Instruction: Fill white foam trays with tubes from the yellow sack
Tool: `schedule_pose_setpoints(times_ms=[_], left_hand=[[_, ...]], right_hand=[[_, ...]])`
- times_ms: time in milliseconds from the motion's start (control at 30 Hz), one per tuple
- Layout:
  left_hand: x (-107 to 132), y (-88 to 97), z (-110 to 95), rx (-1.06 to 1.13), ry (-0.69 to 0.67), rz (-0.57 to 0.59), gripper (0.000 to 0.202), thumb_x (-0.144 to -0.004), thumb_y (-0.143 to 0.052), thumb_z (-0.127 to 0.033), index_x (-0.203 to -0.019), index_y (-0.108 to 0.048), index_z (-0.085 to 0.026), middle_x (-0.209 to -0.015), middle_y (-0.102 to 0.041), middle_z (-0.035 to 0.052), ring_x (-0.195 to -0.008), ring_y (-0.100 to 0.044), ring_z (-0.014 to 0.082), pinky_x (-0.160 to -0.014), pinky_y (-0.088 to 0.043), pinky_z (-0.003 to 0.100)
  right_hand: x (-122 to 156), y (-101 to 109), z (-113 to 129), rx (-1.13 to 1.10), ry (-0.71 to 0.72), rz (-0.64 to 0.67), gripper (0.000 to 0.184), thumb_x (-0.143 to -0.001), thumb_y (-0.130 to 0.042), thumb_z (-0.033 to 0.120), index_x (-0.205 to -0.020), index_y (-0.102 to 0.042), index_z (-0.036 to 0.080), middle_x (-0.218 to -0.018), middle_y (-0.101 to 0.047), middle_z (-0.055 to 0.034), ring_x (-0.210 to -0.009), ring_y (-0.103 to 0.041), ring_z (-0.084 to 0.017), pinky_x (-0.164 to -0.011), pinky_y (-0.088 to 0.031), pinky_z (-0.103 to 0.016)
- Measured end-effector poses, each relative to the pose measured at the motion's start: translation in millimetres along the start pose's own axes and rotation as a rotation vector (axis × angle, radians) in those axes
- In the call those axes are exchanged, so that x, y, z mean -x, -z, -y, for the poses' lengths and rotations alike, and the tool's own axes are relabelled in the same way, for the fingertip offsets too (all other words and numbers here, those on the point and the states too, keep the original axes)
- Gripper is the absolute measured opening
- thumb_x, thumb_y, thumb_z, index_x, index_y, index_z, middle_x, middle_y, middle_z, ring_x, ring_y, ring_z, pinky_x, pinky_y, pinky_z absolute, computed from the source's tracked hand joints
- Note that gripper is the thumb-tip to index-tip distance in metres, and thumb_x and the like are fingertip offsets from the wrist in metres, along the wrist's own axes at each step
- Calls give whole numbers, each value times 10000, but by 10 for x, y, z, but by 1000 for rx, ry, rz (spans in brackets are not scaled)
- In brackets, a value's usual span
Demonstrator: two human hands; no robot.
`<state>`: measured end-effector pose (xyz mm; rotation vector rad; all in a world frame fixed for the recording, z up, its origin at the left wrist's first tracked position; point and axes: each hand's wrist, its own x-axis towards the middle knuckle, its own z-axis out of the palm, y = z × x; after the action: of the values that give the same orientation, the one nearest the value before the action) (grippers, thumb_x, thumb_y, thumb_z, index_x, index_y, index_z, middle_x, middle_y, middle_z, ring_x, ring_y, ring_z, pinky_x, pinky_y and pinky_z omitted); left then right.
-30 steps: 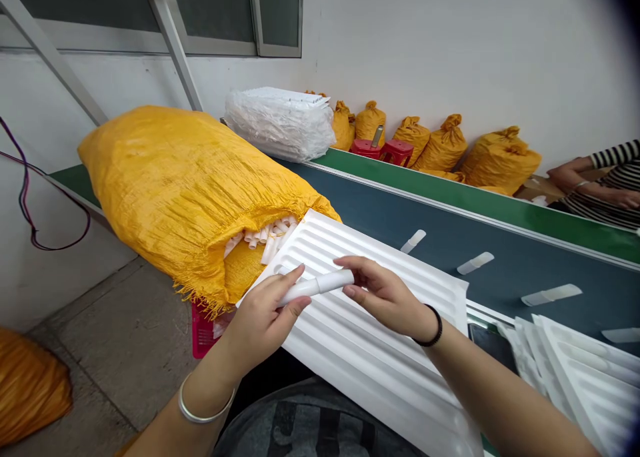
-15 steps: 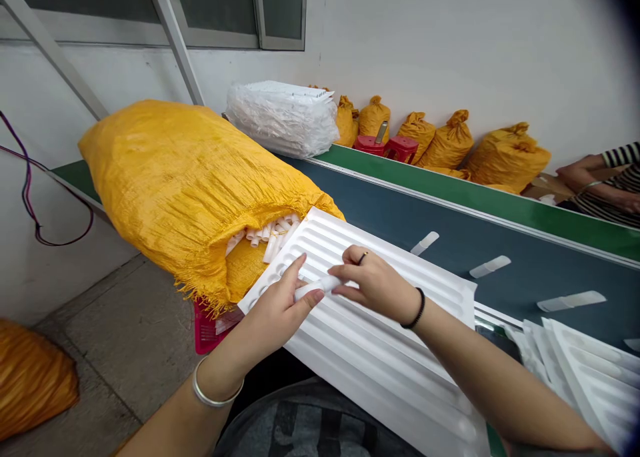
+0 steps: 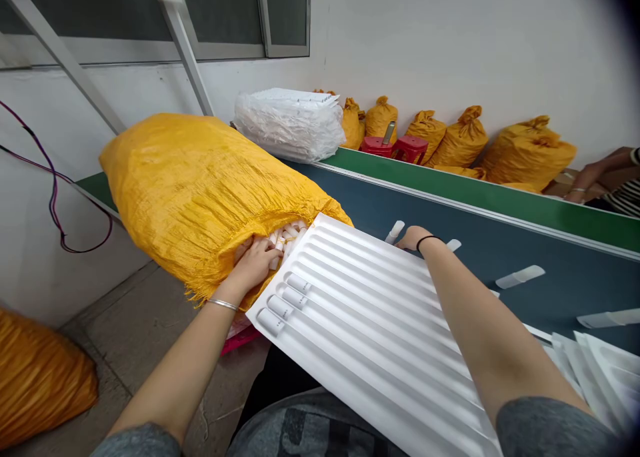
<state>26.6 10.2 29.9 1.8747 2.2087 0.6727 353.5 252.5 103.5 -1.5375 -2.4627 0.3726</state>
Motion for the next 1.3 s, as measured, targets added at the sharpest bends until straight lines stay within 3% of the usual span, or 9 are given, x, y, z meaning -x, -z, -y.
schedule_pose_setpoints(times_ms=[167,300,500,633,867,1000,1133,1233,1300], left_hand=[[-49,19,45,78,-61,-127,224,-805,-530,-211,-925,-719,-205,-1034,-596,94,-1026,-526,257,-988,-401,414],[74,89,-14,176,-25,-379,282,-866,-495,-269,-1075,-650,-161,-1143,-589,117,-1117,-526,251,-1033,-388,417],[436,50,-281,324,-8,-537,315,-909,-493,-309,-1193,-550,-183,-1227,-612,107,-1181,-547,236,-1035,-419,405],[468,53,-424,359,-26,-558,302,-897,-529,-283,-1180,-568,-188,-1192,-630,98,-1148,-571,226,-1023,-431,396],[377,209,-595,405,-89,-582,261,-851,-597,-263,-1107,-649,-240,-1163,-646,57,-1172,-539,231,-1079,-364,431],[406,282,-679,959,101,-646,271,-737,-746,-296,-988,-693,-208,-1090,-669,61,-1090,-589,226,-1054,-394,396],[428,318,-786,1473,248,-645,304,-777,-721,-315,-1052,-606,-255,-1011,-678,6,-923,-653,132,-842,-537,275],[434,307,-893,1822,370,-557,304,-757,-740,-206,-1018,-586,-227,-979,-674,-7,-812,-658,76,-728,-549,167],[439,275,-966,1857,415,-489,284,-745,-743,-181,-975,-577,-203,-927,-673,-6,-747,-658,66,-679,-549,142]], right_hand=[[466,93,483,181,-14,124,251,-921,-546,296,-807,-650,98,-812,-655,-128,-784,-635,-193,-714,-493,-331],[894,-241,1157,159,198,94,249,-941,-427,182,-926,-654,80,-900,-662,-196,-853,-650,-258,-741,-461,-348],[1290,-713,1684,-9,563,222,250,-944,-472,356,-1030,-665,222,-997,-674,-50,-928,-626,-162,-833,-444,-231],[1417,-835,1726,-17,627,290,202,-866,-587,349,-938,-694,193,-985,-678,-73,-899,-618,-203,-842,-442,-280],[1358,-837,1646,-29,507,237,162,-782,-591,229,-854,-683,117,-947,-667,-146,-902,-603,-272,-810,-441,-359],[1224,-835,1528,-103,395,170,172,-760,-573,215,-870,-640,102,-894,-656,-154,-857,-603,-271,-773,-445,-365],[1143,-738,1439,-218,340,129,152,-780,-554,216,-912,-574,142,-831,-645,-82,-764,-597,-204,-699,-456,-308],[1165,-588,1398,-426,407,85,154,-831,-534,233,-973,-535,172,-892,-636,-40,-774,-587,-145,-704,-472,-251],[1203,-479,1362,-647,505,52,177,-865,-526,250,-1028,-545,182,-936,-633,-38,-781,-583,-130,-707,-485,-240]])
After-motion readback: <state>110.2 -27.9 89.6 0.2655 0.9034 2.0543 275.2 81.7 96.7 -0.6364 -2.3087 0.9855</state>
